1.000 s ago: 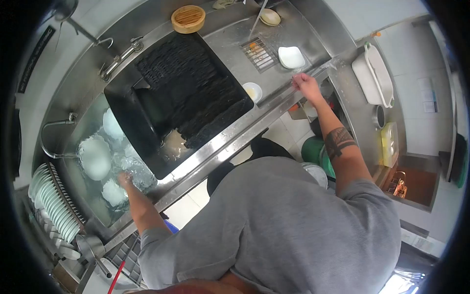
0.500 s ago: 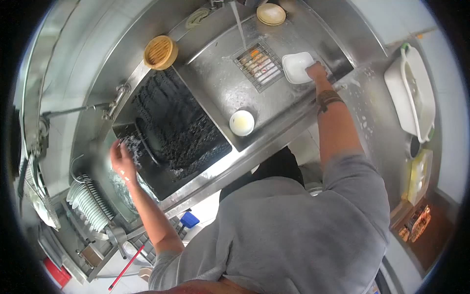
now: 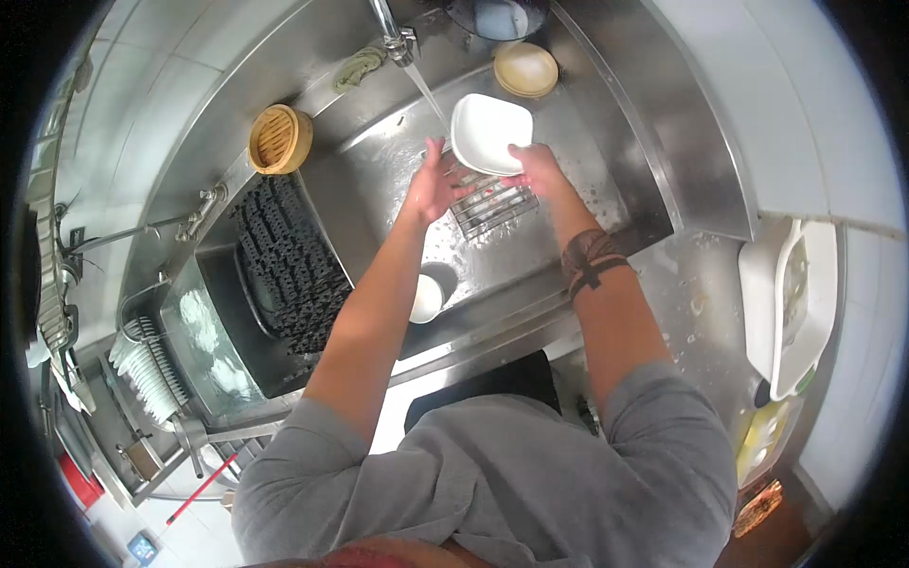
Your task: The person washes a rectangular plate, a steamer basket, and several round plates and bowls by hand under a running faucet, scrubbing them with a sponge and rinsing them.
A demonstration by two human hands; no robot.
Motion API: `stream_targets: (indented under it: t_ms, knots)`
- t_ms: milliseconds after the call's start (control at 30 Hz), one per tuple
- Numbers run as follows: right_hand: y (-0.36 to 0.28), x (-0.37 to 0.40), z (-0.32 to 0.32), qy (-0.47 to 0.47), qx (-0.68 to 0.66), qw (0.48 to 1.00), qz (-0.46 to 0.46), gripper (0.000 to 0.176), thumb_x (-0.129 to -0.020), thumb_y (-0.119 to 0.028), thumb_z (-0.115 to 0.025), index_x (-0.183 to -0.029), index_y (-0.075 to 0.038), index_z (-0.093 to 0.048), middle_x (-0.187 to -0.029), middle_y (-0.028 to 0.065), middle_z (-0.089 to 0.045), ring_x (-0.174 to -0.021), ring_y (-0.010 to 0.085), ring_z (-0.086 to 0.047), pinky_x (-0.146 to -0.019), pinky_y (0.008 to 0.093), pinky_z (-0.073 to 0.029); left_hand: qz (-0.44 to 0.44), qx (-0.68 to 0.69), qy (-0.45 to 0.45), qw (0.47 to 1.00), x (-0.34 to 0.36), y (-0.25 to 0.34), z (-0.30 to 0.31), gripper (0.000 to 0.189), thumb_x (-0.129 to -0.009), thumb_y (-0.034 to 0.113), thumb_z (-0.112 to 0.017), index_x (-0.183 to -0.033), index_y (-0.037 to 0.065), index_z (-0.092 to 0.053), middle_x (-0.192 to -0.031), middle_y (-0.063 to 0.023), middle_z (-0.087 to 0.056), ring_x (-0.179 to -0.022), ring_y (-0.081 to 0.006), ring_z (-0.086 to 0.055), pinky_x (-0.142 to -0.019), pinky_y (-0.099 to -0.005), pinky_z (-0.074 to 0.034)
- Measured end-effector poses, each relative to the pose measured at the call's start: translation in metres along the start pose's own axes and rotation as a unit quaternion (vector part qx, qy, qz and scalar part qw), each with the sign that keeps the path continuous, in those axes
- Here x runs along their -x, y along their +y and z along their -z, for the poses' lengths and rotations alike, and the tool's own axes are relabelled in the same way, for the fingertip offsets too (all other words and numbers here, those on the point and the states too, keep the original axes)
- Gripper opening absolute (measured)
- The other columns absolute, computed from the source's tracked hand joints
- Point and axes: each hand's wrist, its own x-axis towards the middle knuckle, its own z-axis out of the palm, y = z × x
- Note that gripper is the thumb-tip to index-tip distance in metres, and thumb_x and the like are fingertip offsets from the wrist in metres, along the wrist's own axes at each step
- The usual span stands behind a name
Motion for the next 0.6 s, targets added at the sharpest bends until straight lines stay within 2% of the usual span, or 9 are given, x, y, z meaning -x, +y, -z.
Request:
stream_targets:
  t_ms: [67,267,333,400,433,500,533,567,600]
  knots:
    - [-0.021,0.004,-0.023,-0.025,0.02,0.999,0.005,0.048,-0.102,-0.027,-0.062,-0.13,0.01,-0.05,-0.114,0.022,-0.067,-0.089,0.0341,-0.073,-0.071,0.0436,-0.065,-0.028,0.082,-0.102,0.991,-0.013,0.026,-0.017,0.073,-0.106,0.063,-0.034,-0.151,0.007,-0.044,-0.149,-0.0148,-0.052,-0.135,-0.0336,-0.052,-0.109,-0.0542,-0.043]
    - [-0.044,0.009,-0.046,-0.1,-0.082,0.992,-0.002,0.046,-0.105,-0.03,-0.056,-0.134,0.006,-0.05,-0.122,0.0212,-0.066,-0.104,0.0349,-0.07,-0.085,0.0523,-0.062,-0.083,0.103,-0.143,0.981,-0.046,0.069,-0.01,0.059,-0.108,0.049,-0.04,-0.147,0.006,-0.047,-0.141,-0.0119,-0.06,-0.128,-0.0283,-0.059,-0.108,-0.0469,-0.047]
    - [-0.047,0.012,-0.049,-0.12,-0.125,0.985,0.005,0.044,-0.106,-0.029,-0.055,-0.134,0.005,-0.051,-0.123,0.02,-0.066,-0.11,0.0342,-0.069,-0.089,0.0544,-0.06,-0.079,0.107,-0.138,0.981,-0.046,0.08,-0.009,0.052,-0.107,0.04,-0.048,-0.143,0.003,-0.05,-0.135,-0.0132,-0.064,-0.122,-0.0268,-0.063,-0.104,-0.0422,-0.05]
    - [-0.053,0.011,-0.05,-0.054,-0.073,0.995,0.04,0.041,-0.106,-0.025,-0.053,-0.129,0.008,-0.055,-0.12,0.0207,-0.067,-0.112,0.0354,-0.067,-0.086,0.0491,-0.06,-0.086,-0.042,-0.063,0.993,-0.045,0.083,-0.011,0.047,-0.104,0.032,-0.058,-0.139,0.001,-0.053,-0.13,-0.015,-0.065,-0.12,-0.0271,-0.064,-0.099,-0.0421,-0.054]
    - [-0.056,0.009,-0.053,-0.054,-0.071,0.995,0.04,0.041,-0.106,-0.025,-0.053,-0.129,0.008,-0.055,-0.12,0.0207,-0.067,-0.112,0.0354,-0.067,-0.086,0.0491,-0.06,-0.066,-0.071,-0.077,0.992,-0.036,0.088,-0.012,0.058,-0.098,0.028,-0.068,-0.145,0.003,-0.045,-0.131,-0.0155,-0.063,-0.123,-0.0285,-0.062,-0.101,-0.0432,-0.054]
    - [-0.063,0.0,-0.065,-0.001,0.018,0.985,0.17,0.035,-0.104,-0.021,-0.053,-0.13,0.001,-0.061,-0.124,0.0189,-0.068,-0.114,0.0338,-0.067,-0.091,0.044,-0.056,-0.031,-0.026,-0.085,0.996,-0.049,0.067,0.006,0.06,-0.098,0.029,-0.069,-0.146,0.003,-0.044,-0.131,-0.0153,-0.063,-0.122,-0.0284,-0.062,-0.1,-0.0456,-0.054]
    - [-0.074,0.003,-0.075,-0.003,0.023,0.985,0.17,0.035,-0.104,-0.021,-0.053,-0.13,0.001,-0.061,-0.124,0.0189,-0.068,-0.114,0.0338,-0.067,-0.091,0.044,-0.056,0.003,0.016,-0.094,0.995,-0.05,0.061,0.008,0.061,-0.098,0.03,-0.069,-0.147,0.004,-0.043,-0.131,-0.0152,-0.063,-0.122,-0.0283,-0.063,-0.098,-0.048,-0.055]
    - [-0.089,0.005,-0.085,0.007,0.225,0.938,0.264,0.035,-0.101,-0.018,-0.053,-0.131,-0.004,-0.063,-0.125,0.0178,-0.069,-0.113,0.0336,-0.068,-0.091,0.0428,-0.055,0.014,0.076,-0.077,0.994,-0.047,0.048,0.01,0.058,-0.098,0.033,-0.068,-0.146,0.008,-0.046,-0.133,-0.0124,-0.063,-0.121,-0.0286,-0.062,-0.099,-0.0557,-0.053]
    - [-0.103,0.008,-0.099,0.016,0.416,0.841,0.344,0.037,-0.099,-0.015,-0.052,-0.132,-0.009,-0.064,-0.126,0.0167,-0.069,-0.112,0.0334,-0.068,-0.092,0.0417,-0.054,0.012,0.081,-0.078,0.994,-0.046,0.038,0.009,0.058,-0.098,0.033,-0.068,-0.146,0.008,-0.046,-0.133,-0.0124,-0.063,-0.121,-0.0286,-0.062,-0.099,-0.0557,-0.053]
